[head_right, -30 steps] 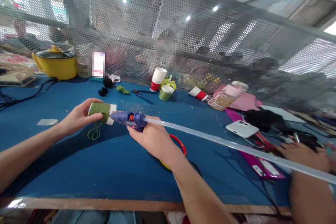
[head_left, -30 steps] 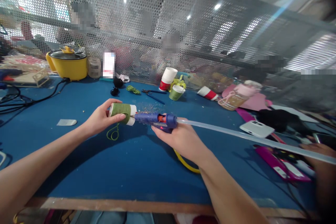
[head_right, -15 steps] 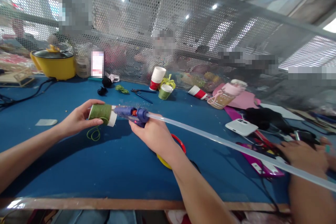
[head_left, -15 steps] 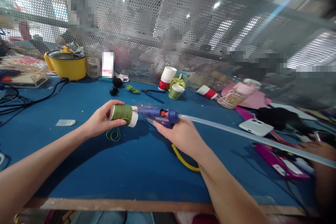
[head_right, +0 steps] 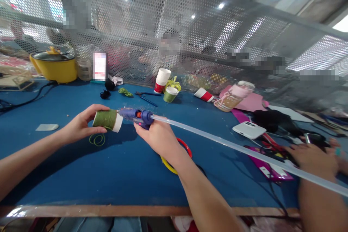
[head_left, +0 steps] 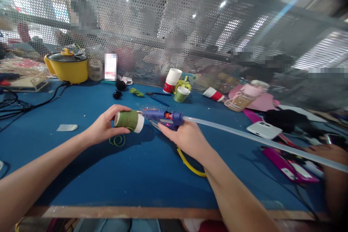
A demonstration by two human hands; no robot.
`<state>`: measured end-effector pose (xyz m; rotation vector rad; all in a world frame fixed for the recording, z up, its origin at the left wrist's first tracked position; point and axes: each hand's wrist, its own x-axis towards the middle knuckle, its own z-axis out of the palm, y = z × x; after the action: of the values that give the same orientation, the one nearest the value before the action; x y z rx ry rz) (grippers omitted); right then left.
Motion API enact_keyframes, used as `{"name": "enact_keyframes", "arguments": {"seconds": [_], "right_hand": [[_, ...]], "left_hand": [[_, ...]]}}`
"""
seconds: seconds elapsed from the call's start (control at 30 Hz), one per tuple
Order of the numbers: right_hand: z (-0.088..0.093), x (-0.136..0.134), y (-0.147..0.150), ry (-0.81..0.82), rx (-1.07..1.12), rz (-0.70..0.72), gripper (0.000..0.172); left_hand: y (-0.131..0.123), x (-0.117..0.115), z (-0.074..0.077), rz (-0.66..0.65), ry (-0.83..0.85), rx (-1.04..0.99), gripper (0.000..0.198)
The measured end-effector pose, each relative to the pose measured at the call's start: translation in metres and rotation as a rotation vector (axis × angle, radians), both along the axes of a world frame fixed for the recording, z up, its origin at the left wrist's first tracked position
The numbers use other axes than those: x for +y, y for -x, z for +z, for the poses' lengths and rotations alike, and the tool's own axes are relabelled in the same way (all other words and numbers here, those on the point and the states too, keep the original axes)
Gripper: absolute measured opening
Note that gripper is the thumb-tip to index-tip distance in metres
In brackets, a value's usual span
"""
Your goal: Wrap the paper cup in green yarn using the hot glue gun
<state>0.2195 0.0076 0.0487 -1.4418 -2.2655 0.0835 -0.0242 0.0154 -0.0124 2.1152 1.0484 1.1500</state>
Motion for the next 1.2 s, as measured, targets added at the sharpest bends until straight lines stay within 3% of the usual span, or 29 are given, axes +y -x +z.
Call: {"name": "enact_keyframes", "arguments": {"seconds": [0.2,0.43,0.83,1.2], "right_hand": [[-0.001,0.001,0.0,-0.052,-0.021,0.027,0.021],[0.002,-0.004,0.001,0.0,-0.023,-0.005,0.021],[0.004,-0.008,0.002,-0.026,0.021,0.074,0.019],[0.006,-0.011,0.002,-0.023,-0.017,0.13,0.019]], "left_hand": [[0.0,0.0,0.001,-0.02,-0.058,0.022,0.047],[-0.002,-0.001,0.001,0.047,0.141,-0.083,0.051],[-0.006,-0.002,0.006,0.051,0.354,-0.234,0.054],[-0.008,-0.003,0.009,0.131,0.393,-0.245,0.053]]}}
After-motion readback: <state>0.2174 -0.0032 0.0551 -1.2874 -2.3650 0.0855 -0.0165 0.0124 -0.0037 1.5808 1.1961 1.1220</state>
